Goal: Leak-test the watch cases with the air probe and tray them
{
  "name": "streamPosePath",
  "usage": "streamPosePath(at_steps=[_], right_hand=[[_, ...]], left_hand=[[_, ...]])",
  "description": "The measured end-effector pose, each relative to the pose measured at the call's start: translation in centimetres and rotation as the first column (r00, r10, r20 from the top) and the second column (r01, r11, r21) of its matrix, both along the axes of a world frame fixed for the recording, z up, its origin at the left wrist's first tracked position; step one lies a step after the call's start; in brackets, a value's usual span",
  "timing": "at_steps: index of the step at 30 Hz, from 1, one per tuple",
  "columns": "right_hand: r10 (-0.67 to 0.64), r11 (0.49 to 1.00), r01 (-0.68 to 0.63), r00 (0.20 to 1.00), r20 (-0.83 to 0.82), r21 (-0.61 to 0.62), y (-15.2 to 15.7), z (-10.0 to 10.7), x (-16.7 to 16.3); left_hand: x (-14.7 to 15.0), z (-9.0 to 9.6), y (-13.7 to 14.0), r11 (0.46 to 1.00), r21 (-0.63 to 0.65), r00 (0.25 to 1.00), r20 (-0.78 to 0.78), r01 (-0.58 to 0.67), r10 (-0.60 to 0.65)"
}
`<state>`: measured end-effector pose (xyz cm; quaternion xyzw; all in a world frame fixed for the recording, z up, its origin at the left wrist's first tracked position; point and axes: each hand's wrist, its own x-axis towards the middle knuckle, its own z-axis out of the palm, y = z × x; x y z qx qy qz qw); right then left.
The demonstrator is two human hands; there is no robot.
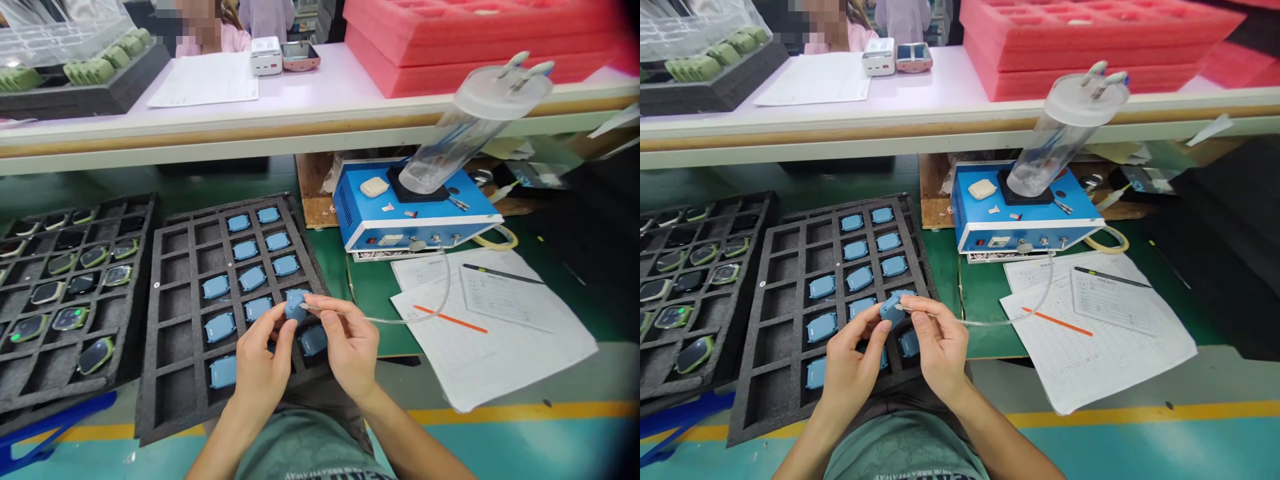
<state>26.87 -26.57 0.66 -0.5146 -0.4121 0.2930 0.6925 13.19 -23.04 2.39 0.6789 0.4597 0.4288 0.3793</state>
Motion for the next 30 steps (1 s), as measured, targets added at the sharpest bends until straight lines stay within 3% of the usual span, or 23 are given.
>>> streamPosePath(at_steps=[30], right_hand=[[0.000, 1.000, 0.000, 1.000, -0.009, 0.007, 0.08, 0.08, 0.07]], left_hand=[[0.04, -0.02, -0.02, 0.998, 0.055, 1.000, -0.031, 0.000, 0.002]])
